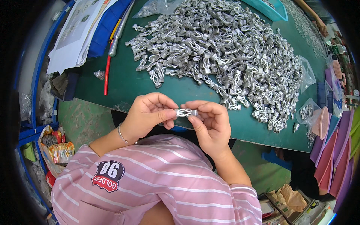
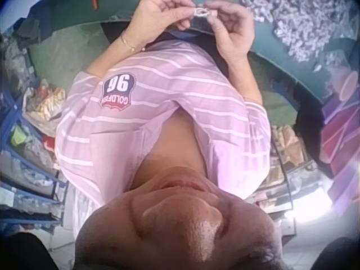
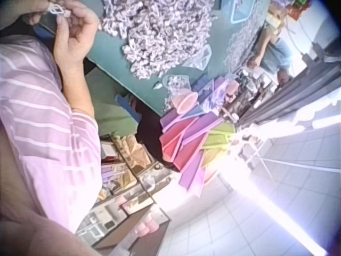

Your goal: The person picks up small grey metal components one at a time from a large pile, joins them together by hand, and places the assembled units into a separate smaller group.

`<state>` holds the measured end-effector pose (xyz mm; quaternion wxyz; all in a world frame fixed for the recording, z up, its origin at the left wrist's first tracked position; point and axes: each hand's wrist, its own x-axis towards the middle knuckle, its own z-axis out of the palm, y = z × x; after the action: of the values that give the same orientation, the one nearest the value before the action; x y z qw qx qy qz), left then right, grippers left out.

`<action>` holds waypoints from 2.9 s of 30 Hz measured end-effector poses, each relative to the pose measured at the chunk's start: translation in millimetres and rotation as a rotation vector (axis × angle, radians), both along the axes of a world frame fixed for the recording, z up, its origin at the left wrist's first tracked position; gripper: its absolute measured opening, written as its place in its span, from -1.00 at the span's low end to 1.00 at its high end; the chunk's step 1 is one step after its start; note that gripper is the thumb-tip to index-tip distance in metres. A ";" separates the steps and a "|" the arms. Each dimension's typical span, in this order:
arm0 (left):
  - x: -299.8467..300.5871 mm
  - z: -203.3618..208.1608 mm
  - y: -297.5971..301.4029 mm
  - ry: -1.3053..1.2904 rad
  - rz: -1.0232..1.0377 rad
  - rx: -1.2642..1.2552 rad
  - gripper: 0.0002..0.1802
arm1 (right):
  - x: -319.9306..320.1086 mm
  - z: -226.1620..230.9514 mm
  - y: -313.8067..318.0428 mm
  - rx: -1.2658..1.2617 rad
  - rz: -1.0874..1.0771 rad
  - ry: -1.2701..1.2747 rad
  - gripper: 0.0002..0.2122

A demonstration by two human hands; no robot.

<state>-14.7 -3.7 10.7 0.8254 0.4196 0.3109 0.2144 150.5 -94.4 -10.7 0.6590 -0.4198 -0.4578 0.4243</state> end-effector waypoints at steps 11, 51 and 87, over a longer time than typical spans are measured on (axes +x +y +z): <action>7.8 -15.5 -9.1 -0.115 0.049 -0.268 -0.82 | -11.2 19.4 6.3 0.244 -0.192 -0.719 -0.82; 14.8 -10.1 -6.4 -0.085 0.096 -0.106 -0.81 | 1.4 3.4 1.0 0.189 -0.254 -0.358 -0.60; 7.3 -2.7 -5.6 0.049 -0.017 0.093 -0.77 | -1.2 -1.0 -2.7 0.128 -0.204 -0.194 -0.63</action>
<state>-7.4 -9.3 8.0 0.7990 0.4651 0.3171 0.2114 149.3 -97.1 -11.8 0.6768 -0.4602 -0.5004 0.2825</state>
